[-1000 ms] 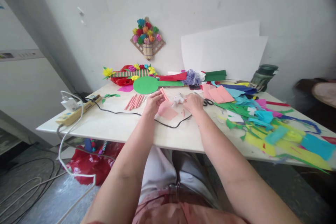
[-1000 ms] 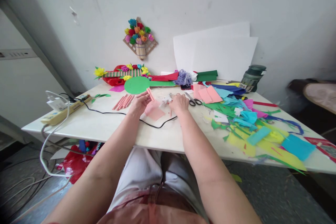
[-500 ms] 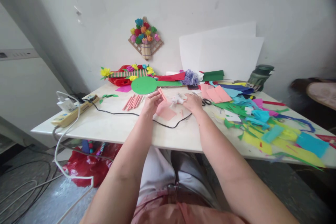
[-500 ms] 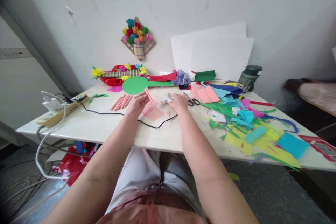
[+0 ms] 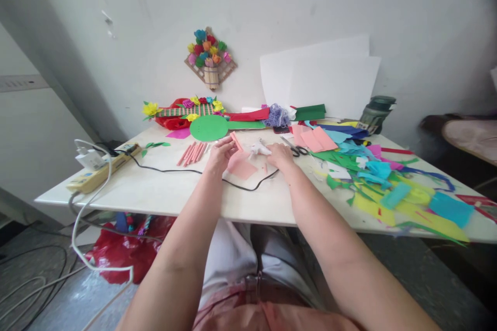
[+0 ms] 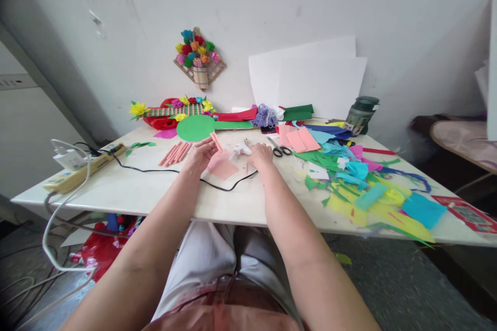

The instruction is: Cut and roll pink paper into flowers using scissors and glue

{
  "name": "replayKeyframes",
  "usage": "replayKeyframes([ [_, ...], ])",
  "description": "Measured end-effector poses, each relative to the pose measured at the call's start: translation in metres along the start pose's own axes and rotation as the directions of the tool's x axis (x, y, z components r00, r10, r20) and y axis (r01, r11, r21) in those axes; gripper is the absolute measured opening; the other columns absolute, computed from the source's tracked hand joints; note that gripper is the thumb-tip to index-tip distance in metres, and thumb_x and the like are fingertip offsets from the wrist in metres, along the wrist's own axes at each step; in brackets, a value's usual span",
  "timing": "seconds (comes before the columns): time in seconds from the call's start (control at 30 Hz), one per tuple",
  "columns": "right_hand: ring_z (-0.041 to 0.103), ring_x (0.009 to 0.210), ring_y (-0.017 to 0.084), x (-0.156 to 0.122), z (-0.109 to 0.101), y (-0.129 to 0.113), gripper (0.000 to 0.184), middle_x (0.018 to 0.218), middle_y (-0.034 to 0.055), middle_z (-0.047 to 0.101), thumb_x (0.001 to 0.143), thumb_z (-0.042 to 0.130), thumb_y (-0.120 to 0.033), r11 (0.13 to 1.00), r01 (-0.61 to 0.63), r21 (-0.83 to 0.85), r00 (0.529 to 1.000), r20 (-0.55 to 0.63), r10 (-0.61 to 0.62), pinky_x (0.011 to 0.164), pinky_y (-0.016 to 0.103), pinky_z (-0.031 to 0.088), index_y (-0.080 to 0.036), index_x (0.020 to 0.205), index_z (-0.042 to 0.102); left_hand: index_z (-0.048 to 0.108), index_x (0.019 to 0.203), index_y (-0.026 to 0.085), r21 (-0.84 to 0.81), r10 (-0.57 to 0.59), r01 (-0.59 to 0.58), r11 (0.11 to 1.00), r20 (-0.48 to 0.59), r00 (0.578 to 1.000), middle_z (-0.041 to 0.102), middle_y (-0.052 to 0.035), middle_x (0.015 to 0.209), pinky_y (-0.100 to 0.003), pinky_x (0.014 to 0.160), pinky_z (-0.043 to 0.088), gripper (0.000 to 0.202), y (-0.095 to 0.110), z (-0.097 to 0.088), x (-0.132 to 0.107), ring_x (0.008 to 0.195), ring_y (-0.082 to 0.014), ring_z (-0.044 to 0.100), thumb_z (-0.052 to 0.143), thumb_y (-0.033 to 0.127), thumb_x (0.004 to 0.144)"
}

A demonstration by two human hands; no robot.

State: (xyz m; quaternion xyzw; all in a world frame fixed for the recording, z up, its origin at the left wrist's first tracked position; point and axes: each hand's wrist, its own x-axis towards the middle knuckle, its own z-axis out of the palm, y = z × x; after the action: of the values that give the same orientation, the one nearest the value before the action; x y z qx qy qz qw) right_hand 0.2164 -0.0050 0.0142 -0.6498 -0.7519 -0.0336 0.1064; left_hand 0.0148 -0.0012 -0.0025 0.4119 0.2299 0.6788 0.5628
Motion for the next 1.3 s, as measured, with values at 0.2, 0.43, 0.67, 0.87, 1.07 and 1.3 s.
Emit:
replayKeyframes([
  [0.2, 0.051, 0.109, 0.026, 0.006, 0.007, -0.001, 0.038, 0.114, 0.0134, 0.061, 0.078, 0.053, -0.016, 0.998, 0.036, -0.046, 0.998, -0.059, -0.038, 0.087, 0.033, 0.037, -0.016, 0.115, 0.060, 0.070, 0.083, 0.013, 0.027, -0.009, 0.009, 1.000, 0.001, 1.000, 0.071, -0.0065, 0.078, -0.031, 0.078, 0.051, 0.027, -0.002, -0.002, 0.002, 0.072, -0.0159, 0.066, 0.072, 0.013, 0.057],
  [0.43, 0.054, 0.107, 0.026, 0.009, 0.005, 0.004, 0.038, 0.113, 0.0143, 0.062, 0.080, 0.055, -0.026, 0.971, -0.075, 0.228, 0.968, -0.218, 0.126, 0.085, 0.033, 0.040, -0.014, 0.116, 0.056, 0.071, 0.083, 0.012, -0.002, -0.006, 0.006, 1.000, 0.005, 1.000, 0.071, -0.0068, 0.079, -0.026, 0.073, 0.052, 0.027, 0.001, 0.000, 0.001, 0.068, -0.0133, 0.065, 0.072, 0.011, 0.056],
  [0.67, 0.060, 0.069, 0.018, 0.009, 0.002, 0.009, 0.036, 0.077, 0.0039, 0.066, 0.066, 0.066, -0.045, 0.603, -0.051, 0.796, 0.951, -0.146, 0.273, 0.063, 0.028, 0.047, -0.017, 0.089, 0.064, 0.071, 0.090, 0.013, 0.011, 0.001, -0.001, 1.000, 0.055, 0.999, 0.071, -0.0093, 0.090, -0.029, 0.079, 0.050, 0.029, -0.002, -0.004, 0.002, 0.076, -0.0151, 0.066, 0.072, 0.012, 0.060],
  [0.87, 0.044, 0.040, 0.008, 0.005, 0.006, -0.008, 0.029, 0.045, -0.0054, 0.049, 0.059, 0.073, -0.035, 0.160, 0.032, 0.987, 0.988, -0.055, 0.143, 0.040, 0.020, 0.038, -0.013, 0.075, 0.062, 0.071, 0.091, 0.014, 0.014, 0.019, -0.020, 1.000, 0.057, 0.998, 0.071, -0.0083, 0.092, -0.029, 0.079, 0.050, 0.032, -0.006, -0.006, 0.003, 0.077, -0.0153, 0.066, 0.074, 0.013, 0.059],
  [1.07, 0.042, 0.034, 0.006, 0.001, 0.008, -0.024, 0.031, 0.046, -0.0045, 0.053, 0.056, 0.077, -0.036, 0.027, 0.012, 1.000, 0.993, -0.015, 0.113, 0.033, 0.020, 0.034, -0.014, 0.069, 0.059, 0.070, 0.087, 0.015, -0.056, 0.010, -0.013, 0.998, -0.054, 0.998, 0.071, -0.0049, 0.084, -0.029, 0.083, 0.048, 0.031, -0.005, -0.002, 0.003, 0.075, -0.0137, 0.065, 0.074, 0.007, 0.057],
  [1.3, 0.041, 0.032, 0.005, -0.007, 0.006, -0.035, 0.033, 0.048, -0.0047, 0.054, 0.057, 0.078, -0.037, -0.026, -0.022, 0.999, 0.998, 0.023, 0.063, 0.032, 0.019, 0.032, -0.015, 0.065, 0.054, 0.064, 0.087, 0.016, -0.145, 0.000, -0.018, 0.989, -0.126, 0.992, 0.068, -0.0011, 0.076, -0.025, 0.079, 0.048, 0.030, -0.006, -0.001, 0.003, 0.068, -0.0096, 0.064, 0.071, 0.004, 0.060],
])
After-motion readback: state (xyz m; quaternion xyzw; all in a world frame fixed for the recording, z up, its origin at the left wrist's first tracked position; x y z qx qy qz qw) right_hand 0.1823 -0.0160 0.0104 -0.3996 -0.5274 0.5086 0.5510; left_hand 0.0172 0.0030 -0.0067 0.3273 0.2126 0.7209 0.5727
